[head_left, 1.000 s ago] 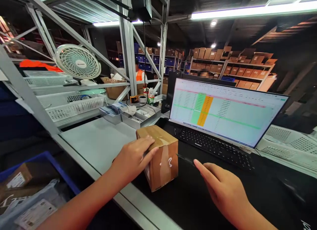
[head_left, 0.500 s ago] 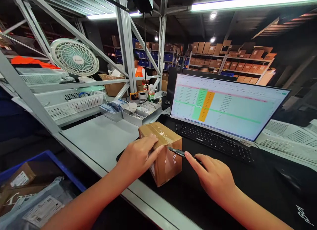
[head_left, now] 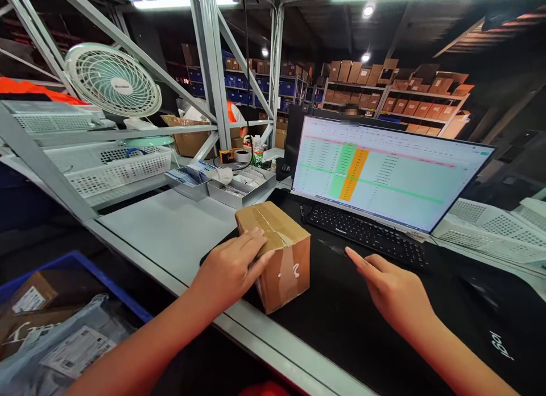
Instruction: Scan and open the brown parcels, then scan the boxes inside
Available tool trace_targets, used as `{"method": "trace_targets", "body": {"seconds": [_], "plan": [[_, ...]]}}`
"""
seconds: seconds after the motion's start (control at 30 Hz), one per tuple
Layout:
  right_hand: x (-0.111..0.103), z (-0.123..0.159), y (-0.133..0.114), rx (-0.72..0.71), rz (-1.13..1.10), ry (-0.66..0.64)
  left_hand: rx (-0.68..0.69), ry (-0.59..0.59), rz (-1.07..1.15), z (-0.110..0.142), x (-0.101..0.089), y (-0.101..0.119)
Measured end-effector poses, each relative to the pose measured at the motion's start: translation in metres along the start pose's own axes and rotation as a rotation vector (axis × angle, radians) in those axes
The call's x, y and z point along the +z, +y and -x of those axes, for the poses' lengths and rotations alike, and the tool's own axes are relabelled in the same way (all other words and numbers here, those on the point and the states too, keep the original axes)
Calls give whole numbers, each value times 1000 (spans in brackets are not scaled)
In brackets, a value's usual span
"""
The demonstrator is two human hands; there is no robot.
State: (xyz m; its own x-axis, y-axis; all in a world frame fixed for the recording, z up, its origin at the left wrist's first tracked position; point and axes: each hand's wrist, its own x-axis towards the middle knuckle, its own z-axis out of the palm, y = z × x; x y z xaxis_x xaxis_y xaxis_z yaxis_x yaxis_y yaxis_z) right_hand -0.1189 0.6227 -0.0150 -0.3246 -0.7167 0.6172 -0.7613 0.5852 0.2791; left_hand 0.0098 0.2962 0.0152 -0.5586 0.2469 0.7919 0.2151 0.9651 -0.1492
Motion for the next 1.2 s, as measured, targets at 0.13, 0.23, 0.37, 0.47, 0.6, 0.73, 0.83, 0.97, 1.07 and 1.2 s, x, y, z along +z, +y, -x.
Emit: {"method": "trace_targets", "body": {"seconds": [0.13, 0.23, 0.37, 0.47, 0.6, 0.73, 0.83, 0.97, 1.07, 1.2], "plan": [[-5, 15, 10, 130, -181, 15, 61, -299, 331, 24, -21, -22], [-2, 11, 18, 153, -325, -13, -63, -414, 435, 46, -35, -30], [8, -25, 17, -52, -368, -28, -190, -241, 431, 61, -31, -30], [9, -67, 4, -235, -341, -20, -120, -150, 506, 56, -22, -33], [0, -124, -18, -416, -345, -92, -51, -170, 560, 48, -22, -41], [0, -171, -38, -609, -292, -150, -49, -165, 554, 50, -26, -46], [6, -194, -50, -732, -201, -145, -31, -179, 552, 53, -27, -49], [15, -216, -61, -882, -68, -100, 29, -165, 542, 55, -25, -54], [23, -232, -63, -992, -9, -47, 74, -102, 523, 56, -22, -55], [39, -260, -57, -1054, 78, -15, 56, -87, 548, 58, -21, -53]]}}
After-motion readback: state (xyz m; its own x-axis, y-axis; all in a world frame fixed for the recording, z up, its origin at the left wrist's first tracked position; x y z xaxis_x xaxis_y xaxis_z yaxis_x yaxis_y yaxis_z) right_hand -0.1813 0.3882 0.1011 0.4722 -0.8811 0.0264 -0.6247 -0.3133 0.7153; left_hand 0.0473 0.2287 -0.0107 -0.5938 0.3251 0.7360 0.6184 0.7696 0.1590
